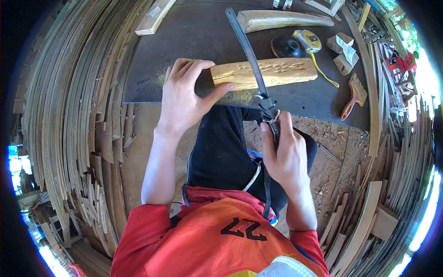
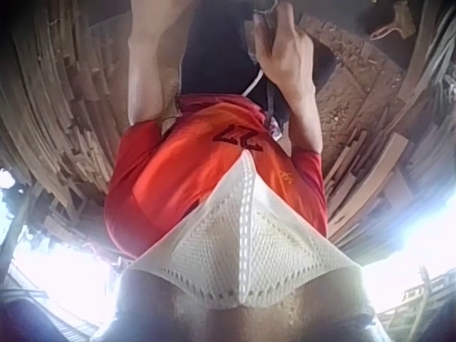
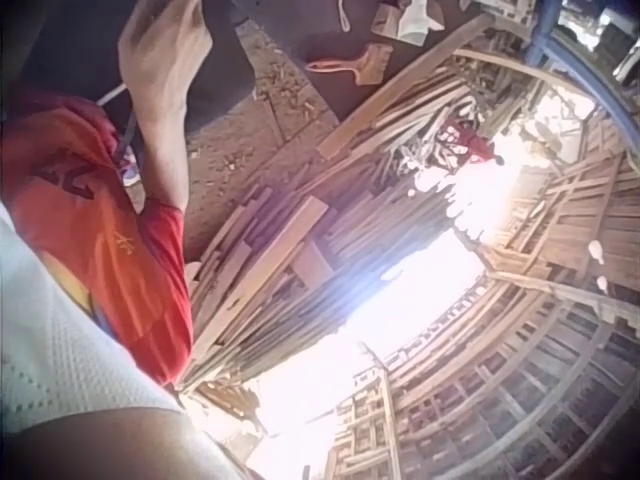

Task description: Manually sawing a small block of wood with a hand saw.

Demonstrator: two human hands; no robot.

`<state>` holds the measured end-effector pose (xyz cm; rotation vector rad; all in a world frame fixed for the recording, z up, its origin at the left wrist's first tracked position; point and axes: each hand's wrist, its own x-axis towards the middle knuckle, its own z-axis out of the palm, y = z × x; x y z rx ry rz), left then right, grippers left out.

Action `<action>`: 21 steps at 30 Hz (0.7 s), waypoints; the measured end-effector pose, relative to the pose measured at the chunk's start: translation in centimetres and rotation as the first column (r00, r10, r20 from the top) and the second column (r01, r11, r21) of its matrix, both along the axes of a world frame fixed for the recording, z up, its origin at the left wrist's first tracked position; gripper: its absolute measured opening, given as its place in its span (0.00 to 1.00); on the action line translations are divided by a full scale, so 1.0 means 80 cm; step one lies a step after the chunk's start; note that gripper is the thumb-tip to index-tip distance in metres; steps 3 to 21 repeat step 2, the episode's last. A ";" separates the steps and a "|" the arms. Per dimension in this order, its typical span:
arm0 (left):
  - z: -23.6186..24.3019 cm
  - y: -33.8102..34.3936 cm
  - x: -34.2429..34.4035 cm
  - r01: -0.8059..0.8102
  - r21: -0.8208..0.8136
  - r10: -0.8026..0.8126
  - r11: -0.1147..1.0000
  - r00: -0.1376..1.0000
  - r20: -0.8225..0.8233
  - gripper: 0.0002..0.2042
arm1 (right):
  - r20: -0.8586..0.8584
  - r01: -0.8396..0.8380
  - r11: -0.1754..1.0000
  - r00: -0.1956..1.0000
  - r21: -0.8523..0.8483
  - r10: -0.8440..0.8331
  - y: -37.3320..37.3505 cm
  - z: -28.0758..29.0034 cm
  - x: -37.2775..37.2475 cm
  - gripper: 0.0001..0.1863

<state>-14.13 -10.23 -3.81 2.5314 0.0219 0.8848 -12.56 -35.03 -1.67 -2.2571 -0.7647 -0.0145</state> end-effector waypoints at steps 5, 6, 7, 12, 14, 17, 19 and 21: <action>-0.008 -0.007 0.003 0.003 -0.029 -0.002 1.000 0.999 0.053 0.23 | -0.056 -0.003 1.000 0.998 -0.016 0.003 0.011 -0.004 0.000 0.13; -0.008 -0.007 0.003 0.003 -0.029 -0.002 1.000 0.999 0.053 0.23 | -0.056 -0.003 1.000 0.998 -0.016 0.003 0.011 -0.004 0.000 0.13; -0.008 -0.007 0.003 0.003 -0.029 -0.002 1.000 0.999 0.053 0.23 | -0.056 -0.003 1.000 0.998 -0.016 0.003 0.011 -0.004 0.000 0.13; -0.008 -0.007 0.003 0.003 -0.029 -0.002 1.000 0.999 0.053 0.23 | -0.056 -0.003 1.000 0.998 -0.016 0.003 0.011 -0.004 0.000 0.13; -0.008 -0.007 0.003 0.003 -0.029 -0.002 1.000 0.999 0.053 0.23 | -0.056 -0.003 1.000 0.998 -0.016 0.003 0.011 -0.004 0.000 0.13; -0.008 -0.007 0.003 0.003 -0.029 -0.002 1.000 0.999 0.053 0.23 | -0.056 -0.003 1.000 0.998 -0.016 0.003 0.011 -0.004 0.000 0.13; -0.008 -0.007 0.003 0.003 -0.029 -0.002 1.000 0.999 0.053 0.23 | -0.056 -0.003 1.000 0.998 -0.016 0.003 0.011 -0.004 0.000 0.13; -0.008 -0.007 0.003 0.003 -0.029 -0.002 1.000 0.999 0.053 0.23 | -0.056 -0.003 1.000 0.998 -0.016 0.003 0.011 -0.004 0.000 0.13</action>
